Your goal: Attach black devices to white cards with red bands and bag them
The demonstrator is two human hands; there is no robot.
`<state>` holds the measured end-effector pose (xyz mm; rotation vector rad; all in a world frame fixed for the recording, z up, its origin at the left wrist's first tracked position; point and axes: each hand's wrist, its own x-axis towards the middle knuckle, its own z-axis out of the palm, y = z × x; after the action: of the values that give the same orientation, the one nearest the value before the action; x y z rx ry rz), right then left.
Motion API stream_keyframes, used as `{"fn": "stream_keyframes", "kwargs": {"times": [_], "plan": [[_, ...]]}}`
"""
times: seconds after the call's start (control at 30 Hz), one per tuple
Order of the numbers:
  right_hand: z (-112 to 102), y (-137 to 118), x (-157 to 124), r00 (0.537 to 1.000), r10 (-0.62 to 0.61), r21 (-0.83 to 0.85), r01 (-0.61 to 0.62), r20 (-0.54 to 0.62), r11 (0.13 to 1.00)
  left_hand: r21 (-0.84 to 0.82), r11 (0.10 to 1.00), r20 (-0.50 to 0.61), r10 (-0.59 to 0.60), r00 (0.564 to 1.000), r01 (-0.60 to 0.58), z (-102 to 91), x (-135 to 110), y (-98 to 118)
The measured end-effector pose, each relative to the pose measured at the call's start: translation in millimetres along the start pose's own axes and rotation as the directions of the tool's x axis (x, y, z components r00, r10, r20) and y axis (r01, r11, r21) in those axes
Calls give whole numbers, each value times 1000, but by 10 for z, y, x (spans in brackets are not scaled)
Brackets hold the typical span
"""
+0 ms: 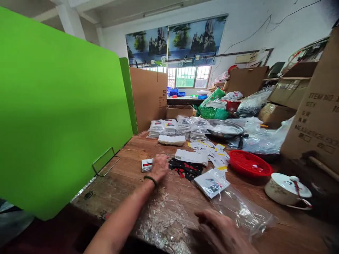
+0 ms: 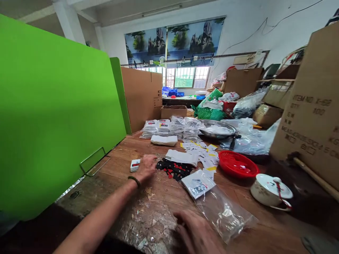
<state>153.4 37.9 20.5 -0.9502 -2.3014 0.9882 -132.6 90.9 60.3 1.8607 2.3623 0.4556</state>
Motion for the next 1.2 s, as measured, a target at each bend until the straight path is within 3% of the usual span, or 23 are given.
{"fn": "stream_keyframes", "kwargs": {"times": [0.1,0.2,0.3,0.47,0.67,0.9,1.07,1.13,1.2], "plan": [[503,-263,594,999,-35,84,37,-23,996,69,991,111,-122,986,115,-274,234,-557],[949,-326,1149,982,-119,79,131,-146,988,117,983,283,-171,944,144,-366,389,-866],[1298,-313,1564,943,-225,-59,217,-246,974,141,981,447,-181,876,131,-364,471,-974],[1666,-249,1895,963,-235,-257,196,-131,946,158,981,565,-181,805,110,-326,566,-1023],[1808,-193,1899,975,-206,-384,160,-83,909,144,983,537,-178,825,118,-269,705,-1039],[1870,-105,1869,962,-242,-344,187,-125,920,32,978,581,-185,792,205,-241,794,-1119],[1892,7,1872,921,-238,-20,244,-308,970,-211,938,535,-125,836,275,-196,616,-1160],[1834,-8,1863,915,-80,238,186,-396,953,-327,904,485,-90,870,276,-225,473,-1145],[1719,-80,1827,922,165,532,51,-351,845,-440,861,429,-48,902,255,-276,292,-1084]]}}
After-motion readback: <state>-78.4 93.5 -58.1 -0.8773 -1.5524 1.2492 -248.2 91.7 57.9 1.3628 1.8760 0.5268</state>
